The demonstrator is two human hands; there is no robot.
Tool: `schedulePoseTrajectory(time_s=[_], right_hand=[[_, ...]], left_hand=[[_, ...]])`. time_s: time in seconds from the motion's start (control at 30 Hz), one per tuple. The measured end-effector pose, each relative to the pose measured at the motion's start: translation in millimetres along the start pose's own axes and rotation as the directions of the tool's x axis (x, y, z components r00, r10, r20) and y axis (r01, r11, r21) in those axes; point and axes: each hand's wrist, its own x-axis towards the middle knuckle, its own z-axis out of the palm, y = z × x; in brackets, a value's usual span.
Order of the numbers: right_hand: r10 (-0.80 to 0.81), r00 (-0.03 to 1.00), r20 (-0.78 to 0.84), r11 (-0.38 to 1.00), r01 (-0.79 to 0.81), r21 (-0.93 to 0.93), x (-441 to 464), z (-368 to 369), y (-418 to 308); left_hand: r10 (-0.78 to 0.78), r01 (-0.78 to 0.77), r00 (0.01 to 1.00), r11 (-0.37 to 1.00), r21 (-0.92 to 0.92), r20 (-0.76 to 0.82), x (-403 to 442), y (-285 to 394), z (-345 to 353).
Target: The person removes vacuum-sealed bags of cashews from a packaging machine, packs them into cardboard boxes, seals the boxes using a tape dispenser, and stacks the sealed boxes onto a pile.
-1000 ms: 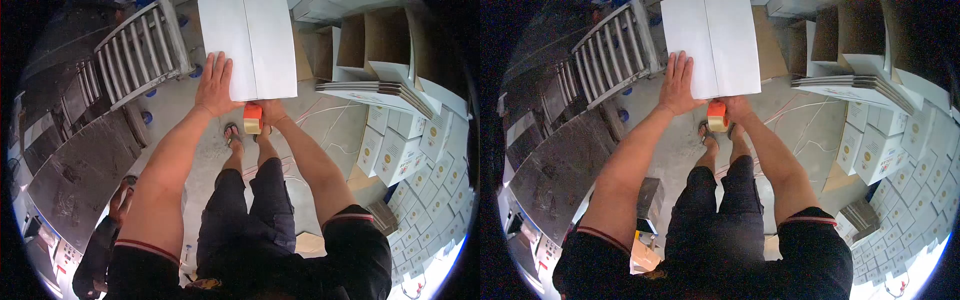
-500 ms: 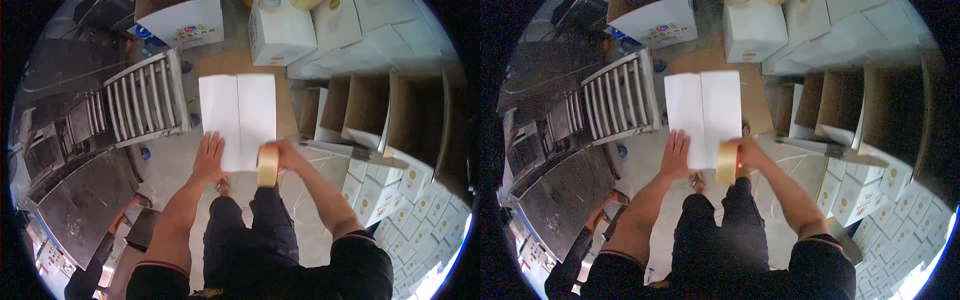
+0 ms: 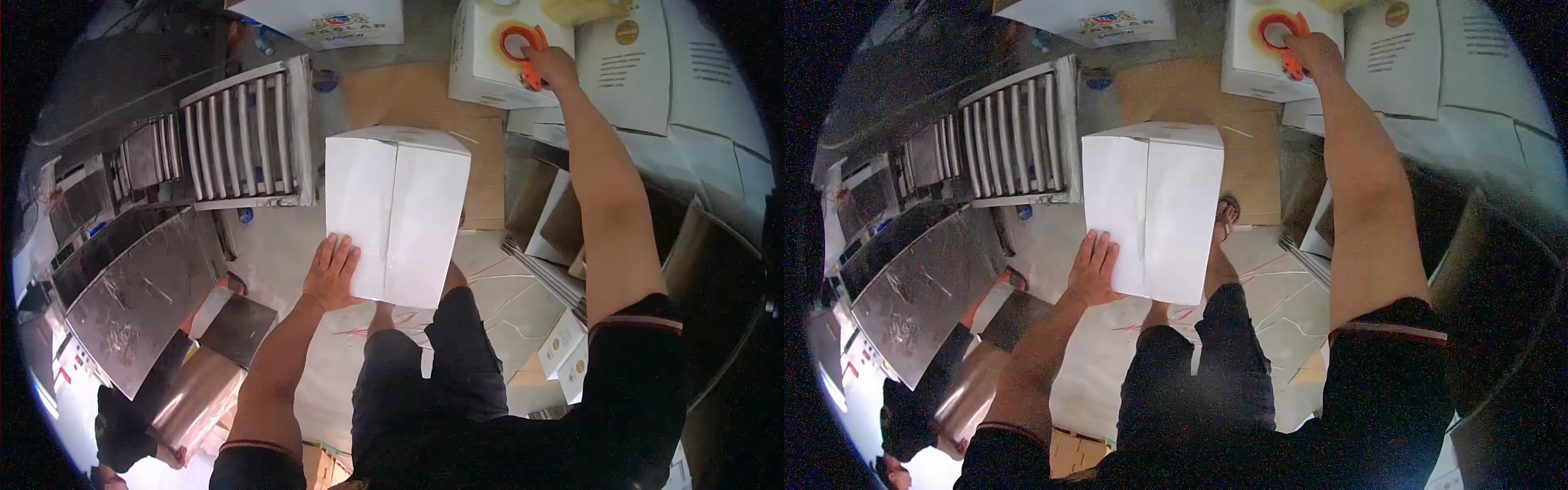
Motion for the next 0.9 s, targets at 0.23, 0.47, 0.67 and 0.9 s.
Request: schedulePoseTrajectory(time_s=[0.23, 0.47, 0.67, 0.9], right_hand=[[-0.039, 0.925, -0.377, 0.983, 0.103, 0.15, -101, 65, 29], [0.102, 0.803, 0.588, 0.376, -0.578, 0.724, -317, 166, 23], [0.191, 0.86, 0.474, 0.131, -0.501, 0.856, -388, 130, -53], [-0.067, 0.996, 0.064, -0.086, -0.07, 0.994, -551, 81, -57]], left_hand=[[-0.154, 0.165, 0.95, 0.986, -0.017, 0.27, 11, 14, -34], [-0.375, 0.345, 0.902, 0.924, -0.164, -0.216, 40, 3, -42], [-0.757, 0.513, 0.651, 0.485, -0.708, -0.047, 105, -3, -87], [-0.71, -0.258, 0.629, 0.195, -0.946, -0.318, -47, 54, -172]])
